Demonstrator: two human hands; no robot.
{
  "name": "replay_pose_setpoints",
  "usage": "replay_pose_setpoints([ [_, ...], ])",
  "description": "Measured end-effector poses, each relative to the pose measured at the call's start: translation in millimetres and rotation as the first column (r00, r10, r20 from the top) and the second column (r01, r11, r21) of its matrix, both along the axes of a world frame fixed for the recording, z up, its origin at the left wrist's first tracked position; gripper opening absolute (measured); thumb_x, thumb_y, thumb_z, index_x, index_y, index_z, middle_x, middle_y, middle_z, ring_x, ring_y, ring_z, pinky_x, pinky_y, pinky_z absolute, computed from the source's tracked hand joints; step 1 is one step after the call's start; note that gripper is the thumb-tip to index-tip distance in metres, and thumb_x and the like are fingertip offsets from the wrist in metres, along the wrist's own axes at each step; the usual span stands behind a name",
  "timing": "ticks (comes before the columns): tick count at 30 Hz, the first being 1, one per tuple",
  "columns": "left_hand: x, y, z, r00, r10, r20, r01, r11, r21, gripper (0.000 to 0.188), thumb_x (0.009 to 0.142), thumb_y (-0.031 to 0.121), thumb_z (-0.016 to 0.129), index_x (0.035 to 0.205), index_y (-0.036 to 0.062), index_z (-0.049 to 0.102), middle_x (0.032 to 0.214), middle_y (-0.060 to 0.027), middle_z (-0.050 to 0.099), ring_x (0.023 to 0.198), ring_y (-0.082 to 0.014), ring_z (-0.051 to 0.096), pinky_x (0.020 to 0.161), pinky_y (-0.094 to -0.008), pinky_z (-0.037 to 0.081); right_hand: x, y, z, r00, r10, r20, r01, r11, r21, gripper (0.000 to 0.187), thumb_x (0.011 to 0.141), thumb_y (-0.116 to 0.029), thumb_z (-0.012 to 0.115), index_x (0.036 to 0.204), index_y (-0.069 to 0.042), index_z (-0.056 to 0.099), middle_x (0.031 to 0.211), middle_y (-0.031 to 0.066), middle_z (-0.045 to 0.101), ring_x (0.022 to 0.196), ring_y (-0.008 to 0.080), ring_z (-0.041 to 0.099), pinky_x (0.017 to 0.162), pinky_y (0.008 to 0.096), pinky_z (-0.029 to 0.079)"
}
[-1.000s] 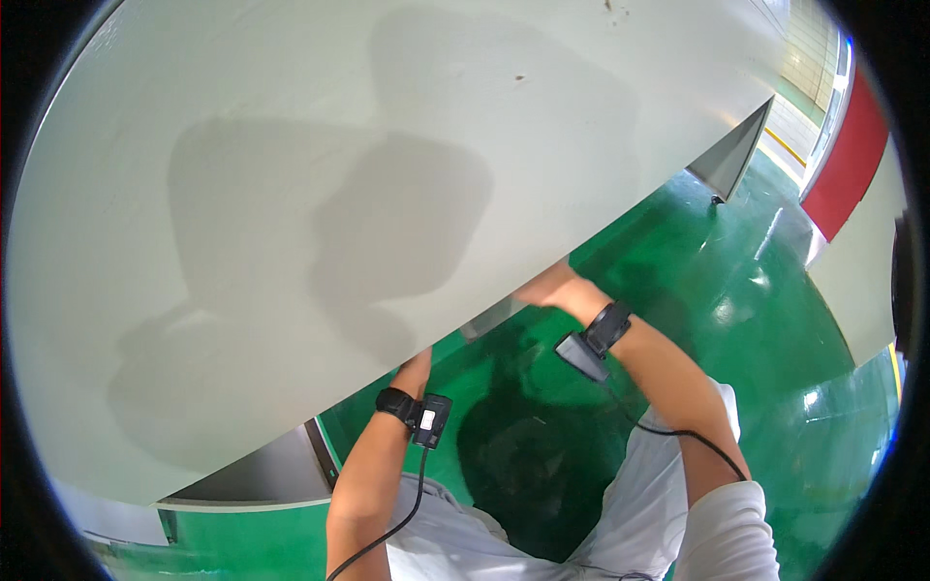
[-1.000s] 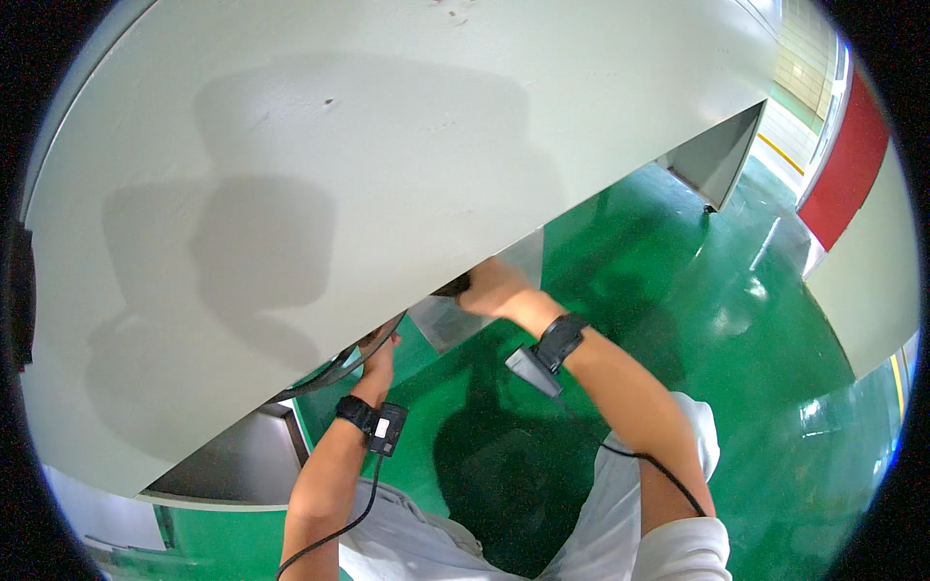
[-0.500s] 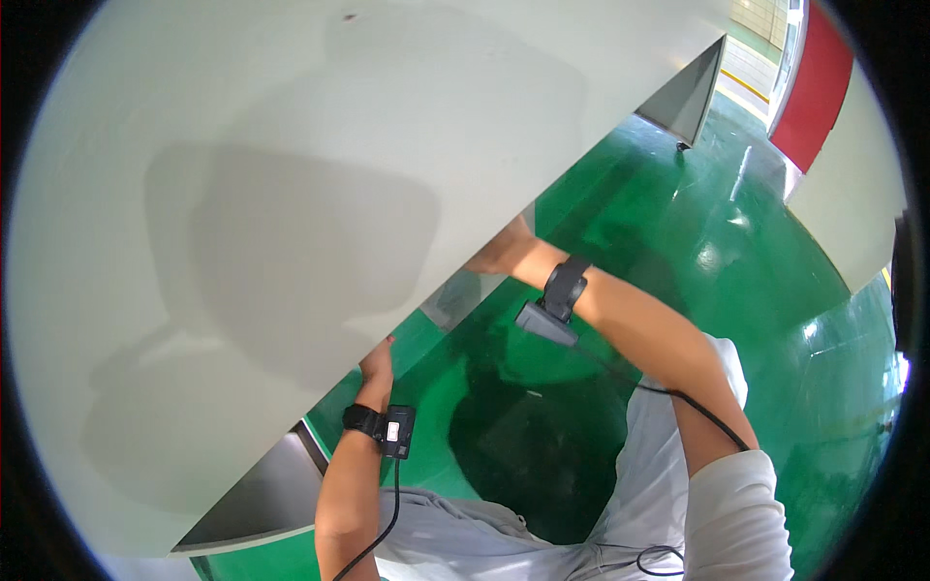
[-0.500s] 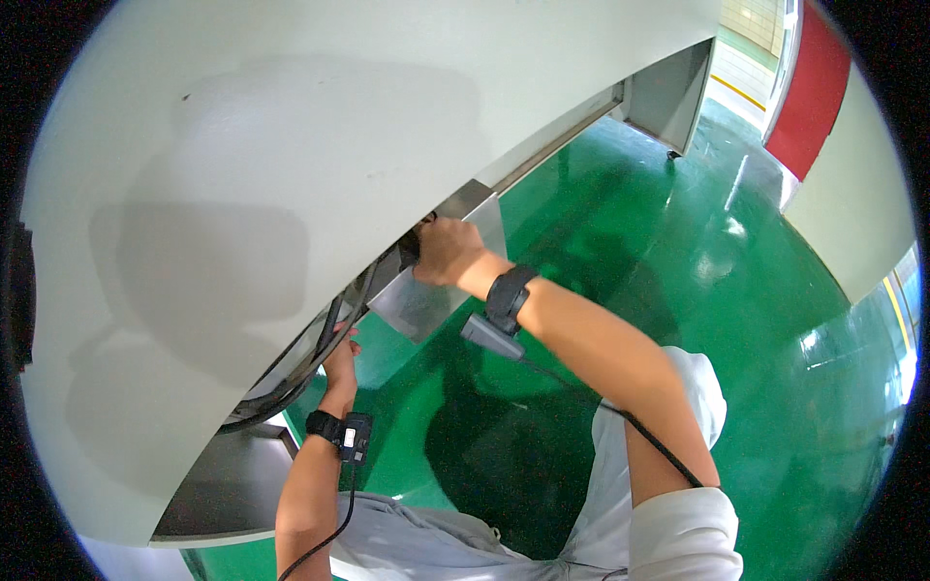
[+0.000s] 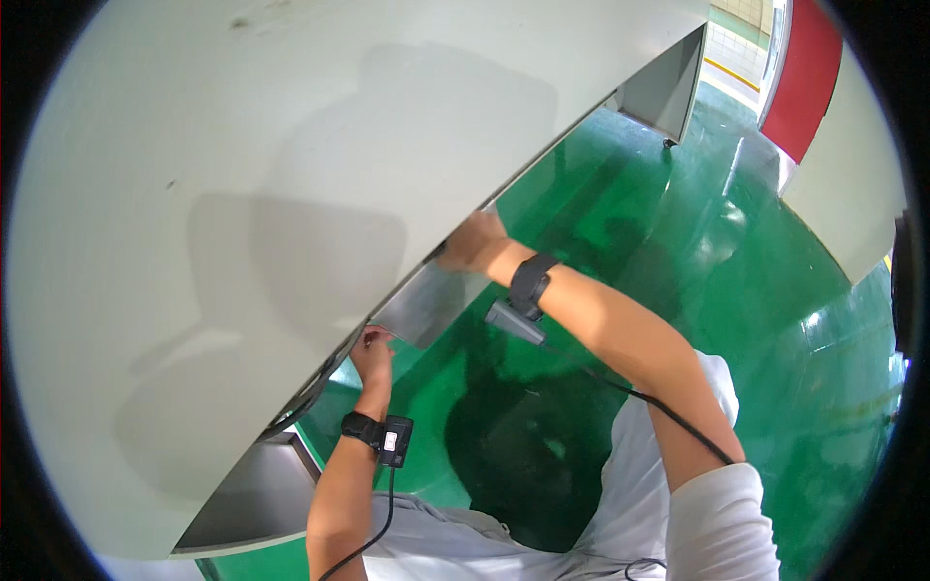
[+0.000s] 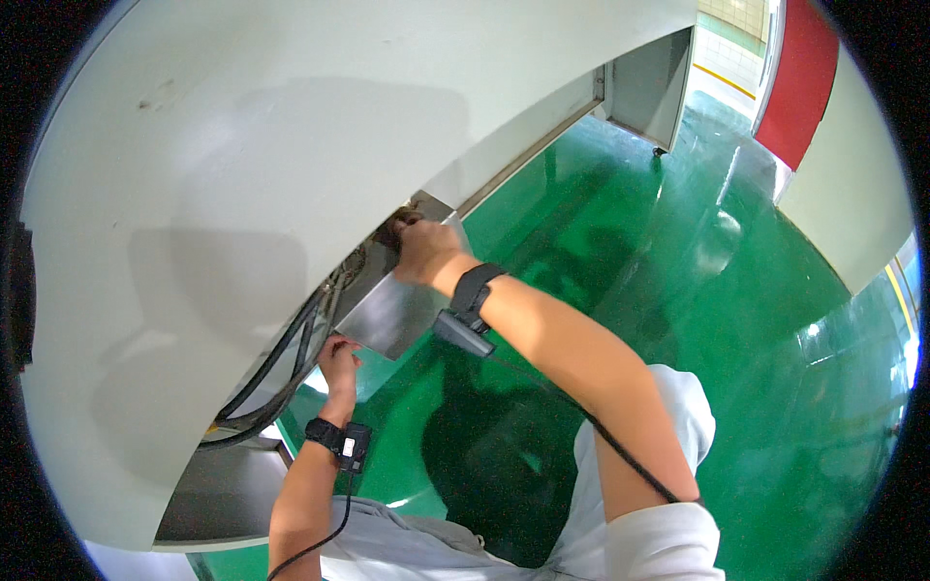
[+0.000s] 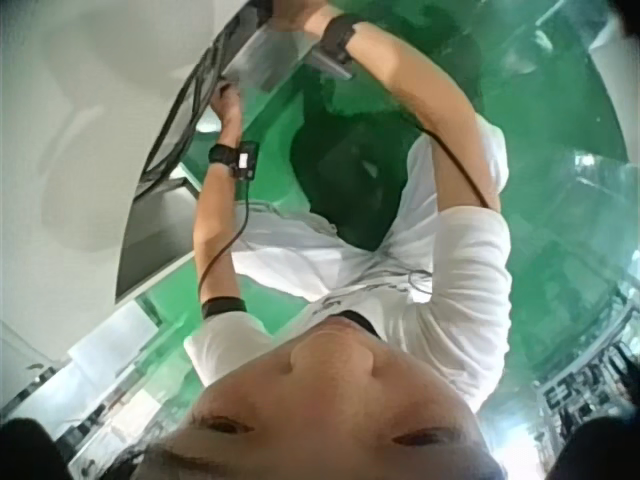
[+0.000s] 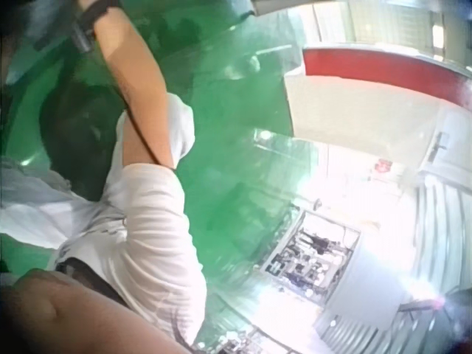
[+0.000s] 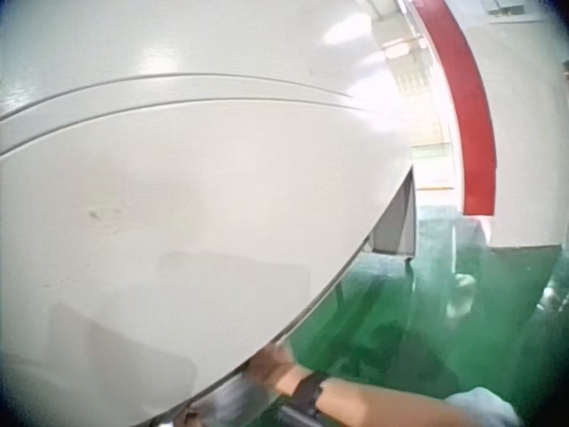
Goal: The person wipes the underside and side panels of a white industrial machine with a brown cloth. They repeatedly fold the cloth and continue wiping different sections of the machine's lower housing.
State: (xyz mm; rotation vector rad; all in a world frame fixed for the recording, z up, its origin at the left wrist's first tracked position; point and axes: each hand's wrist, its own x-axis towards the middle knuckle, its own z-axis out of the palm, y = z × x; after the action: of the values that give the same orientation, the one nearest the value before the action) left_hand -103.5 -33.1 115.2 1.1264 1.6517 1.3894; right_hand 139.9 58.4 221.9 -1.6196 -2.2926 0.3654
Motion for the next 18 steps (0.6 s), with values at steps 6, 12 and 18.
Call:
replay_pose_setpoints([
  [6,4,-2,3,0.972,0.030,-0.231,-0.043,0.998,-0.052,0.013,0.080,0.004,0.048,0.069,0.0027,0.055,0.061,-0.0043,0.053,0.057,-0.0144,0.050,0.051,-0.0290,0.040,27,-20,34,0.996,0.086,0.009,-0.085,0.992,-0.097,0.041,0.068,-0.023,0.058,0.104,-0.005,0.064,0.094,0.0162,0.067,0.090,0.0293,0.065,0.074,0.0380,0.053],
  [12,57,-14,74,0.717,-0.027,-0.697,-0.016,0.998,-0.056,0.013,0.079,0.008,0.048,0.073,0.0038,0.060,0.064,-0.0158,0.060,0.057,-0.0297,0.059,0.056,-0.0393,0.046,38,34,57,0.991,0.132,-0.013,-0.132,0.967,-0.218,0.054,0.071,-0.023,0.060,0.123,-0.008,0.054,0.096,0.0105,0.067,0.091,0.0255,0.066,0.073,0.0356,0.053],
  [18,132,32,127,0.542,-0.003,-0.841,0.248,0.956,0.156,0.011,0.081,0.001,0.046,0.075,0.0023,0.054,0.060,-0.0084,0.053,0.054,-0.0151,0.051,0.053,-0.0293,0.043,-17,68,-28,0.963,0.101,-0.250,-0.074,0.991,0.115,0.036,0.078,-0.028,0.060,0.107,-0.008,0.065,0.101,0.0104,0.067,0.095,0.0247,0.065,0.076,0.0336,0.052],
])
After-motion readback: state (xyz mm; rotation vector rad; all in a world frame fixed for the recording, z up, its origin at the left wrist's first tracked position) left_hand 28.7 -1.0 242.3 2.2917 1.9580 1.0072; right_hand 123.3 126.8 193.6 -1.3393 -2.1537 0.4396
